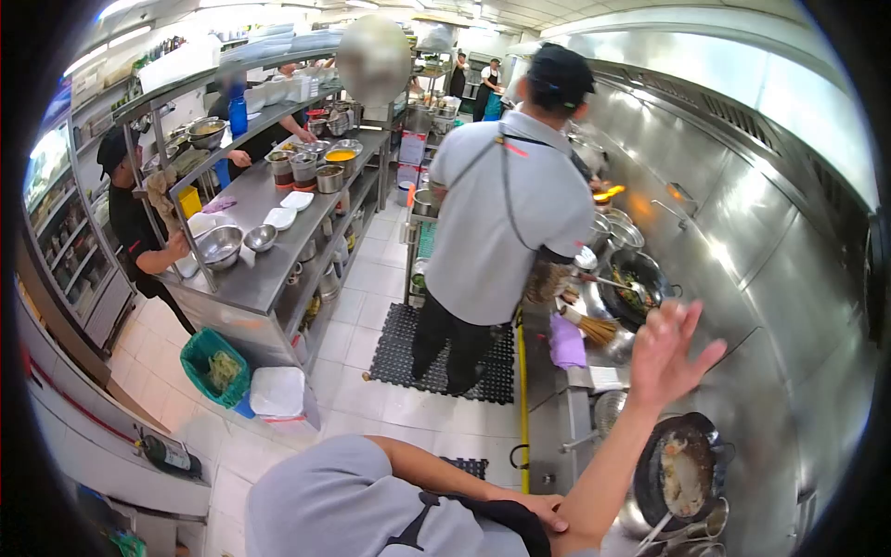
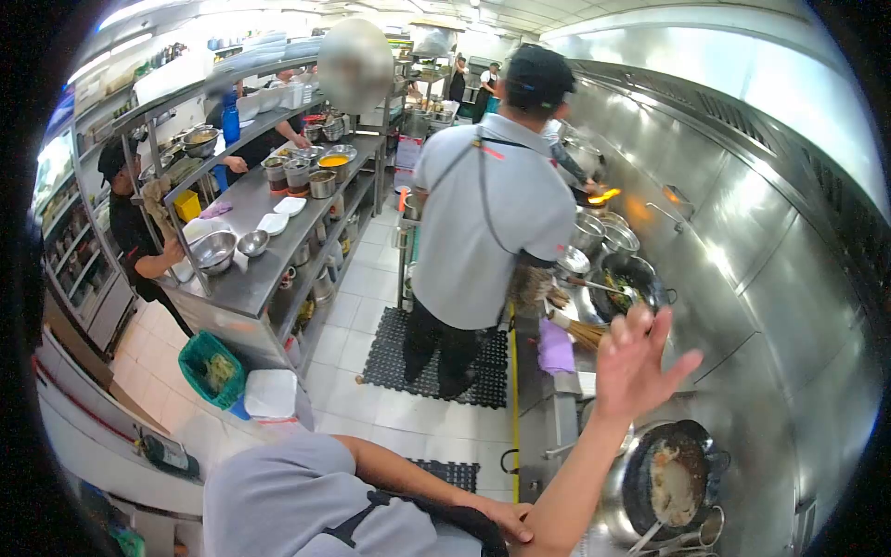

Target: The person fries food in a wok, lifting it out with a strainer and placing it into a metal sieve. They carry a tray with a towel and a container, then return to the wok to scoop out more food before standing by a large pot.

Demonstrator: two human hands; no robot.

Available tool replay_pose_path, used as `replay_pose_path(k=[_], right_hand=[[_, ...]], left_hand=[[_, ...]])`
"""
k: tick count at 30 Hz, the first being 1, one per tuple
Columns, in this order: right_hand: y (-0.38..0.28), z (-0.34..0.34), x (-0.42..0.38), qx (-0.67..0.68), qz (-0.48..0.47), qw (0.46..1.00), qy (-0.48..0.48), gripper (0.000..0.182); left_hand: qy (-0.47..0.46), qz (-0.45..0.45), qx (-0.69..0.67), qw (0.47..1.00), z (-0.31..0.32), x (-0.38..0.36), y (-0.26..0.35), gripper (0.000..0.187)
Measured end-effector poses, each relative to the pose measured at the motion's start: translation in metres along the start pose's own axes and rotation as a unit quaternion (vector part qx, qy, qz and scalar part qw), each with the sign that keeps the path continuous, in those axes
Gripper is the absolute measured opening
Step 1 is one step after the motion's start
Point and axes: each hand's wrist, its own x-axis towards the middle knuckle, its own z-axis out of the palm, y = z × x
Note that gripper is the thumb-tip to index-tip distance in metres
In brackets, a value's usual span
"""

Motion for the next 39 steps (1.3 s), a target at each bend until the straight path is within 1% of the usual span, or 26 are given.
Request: replay_pose_path(k=[2,3,6,8,9,10,13,14,16,19,20,21,22,23,24,26,27,28,29,30,31,32,33,35,36,39], right_hand=[[0.053,0.007,0.055,-0.003,0.015,0.999,-0.028,0.073],[0.083,0.008,0.087,-0.010,0.027,0.999,-0.041,0.074],[0.193,0.005,0.176,0.047,0.097,0.993,-0.042,0.078],[0.279,-0.002,0.223,0.065,0.144,0.987,0.009,0.078],[0.320,-0.002,0.239,0.058,0.168,0.983,0.045,0.078],[0.357,0.000,0.249,0.047,0.201,0.976,0.068,0.076],[0.428,0.033,0.255,0.048,0.266,0.955,0.120,0.073],[0.445,0.044,0.256,0.039,0.243,0.964,0.096,0.071],[0.472,0.061,0.262,0.024,0.202,0.978,0.044,0.067],[0.478,0.086,0.260,0.064,0.229,0.970,-0.040,0.060],[0.486,0.084,0.251,0.037,0.220,0.974,-0.025,0.057],[0.497,0.059,0.237,-0.176,0.195,0.961,-0.084,0.052],[0.491,0.061,0.202,-0.223,0.222,0.947,-0.069,0.044],[0.485,0.066,0.167,-0.267,0.250,0.929,-0.056,0.037],[0.463,0.084,0.131,-0.413,0.257,0.870,-0.078,0.034],[0.462,0.041,0.041,-0.417,0.356,0.829,-0.111,0.036],[0.458,0.021,-0.011,-0.410,0.396,0.813,-0.114,0.037],[0.441,0.016,-0.057,-0.449,0.436,0.770,-0.124,0.032],[0.423,0.003,-0.106,-0.348,0.584,0.728,-0.090,0.028],[0.407,0.004,-0.151,-0.237,0.617,0.748,-0.065,0.028],[0.392,0.034,-0.165,-0.206,0.658,0.721,-0.072,0.029],[0.388,0.050,-0.186,-0.288,0.582,0.755,-0.092,0.034],[0.375,0.046,-0.210,-0.303,0.657,0.690,0.025,0.038],[0.345,0.058,-0.204,-0.188,0.611,0.759,0.123,0.039],[0.341,0.044,-0.227,-0.171,0.569,0.800,0.084,0.038],[0.300,0.085,-0.212,-0.289,0.508,0.804,0.110,0.037]], left_hand=[[0.078,0.079,0.071,0.991,-0.024,-0.045,0.009,0.071],[0.105,0.118,0.113,0.981,-0.016,-0.070,0.028,0.070],[0.214,0.303,0.229,0.900,0.054,-0.145,0.141,0.070],[0.225,0.340,0.165,0.898,0.060,-0.188,0.216,0.076],[0.190,0.393,0.170,0.883,0.087,-0.211,0.262,0.074],[0.196,0.413,0.162,0.875,0.108,-0.235,0.302,0.068],[0.211,0.552,0.203,0.781,0.114,-0.331,0.422,0.048],[0.226,0.589,0.209,0.747,0.117,-0.365,0.461,0.041],[0.198,0.617,0.247,0.720,0.116,-0.436,0.515,0.025],[0.255,0.621,0.260,0.694,0.180,-0.467,0.514,0.046],[0.300,0.609,0.328,0.657,0.181,-0.475,0.488,0.051],[0.316,0.595,0.412,0.613,0.188,-0.470,0.466,0.057],[0.314,0.588,0.433,0.607,0.173,-0.470,0.438,0.055],[0.401,0.539,0.525,0.522,0.141,-0.486,0.408,0.053],[0.436,0.464,0.515,0.574,0.137,-0.487,0.363,0.048],[0.512,0.260,0.404,0.712,0.055,-0.510,0.271,0.041],[0.446,0.271,0.322,0.790,0.022,-0.500,0.221,0.044],[0.383,0.269,0.231,0.853,-0.010,-0.491,0.170,0.048],[0.203,0.260,0.026,0.944,-0.041,-0.475,0.118,0.057],[0.061,0.207,-0.190,0.958,-0.060,-0.453,0.082,0.061],[0.210,0.163,-0.110,0.958,-0.049,-0.414,0.056,0.057],[0.247,0.098,-0.061,0.962,-0.046,-0.389,0.040,0.054],[0.244,0.039,-0.012,0.969,-0.046,-0.373,0.035,0.051],[0.214,-0.022,0.075,0.974,-0.052,-0.348,0.035,0.045],[0.202,-0.045,0.119,0.971,-0.056,-0.337,0.037,0.041],[0.166,-0.091,0.241,0.952,-0.078,-0.293,0.034,0.032]])
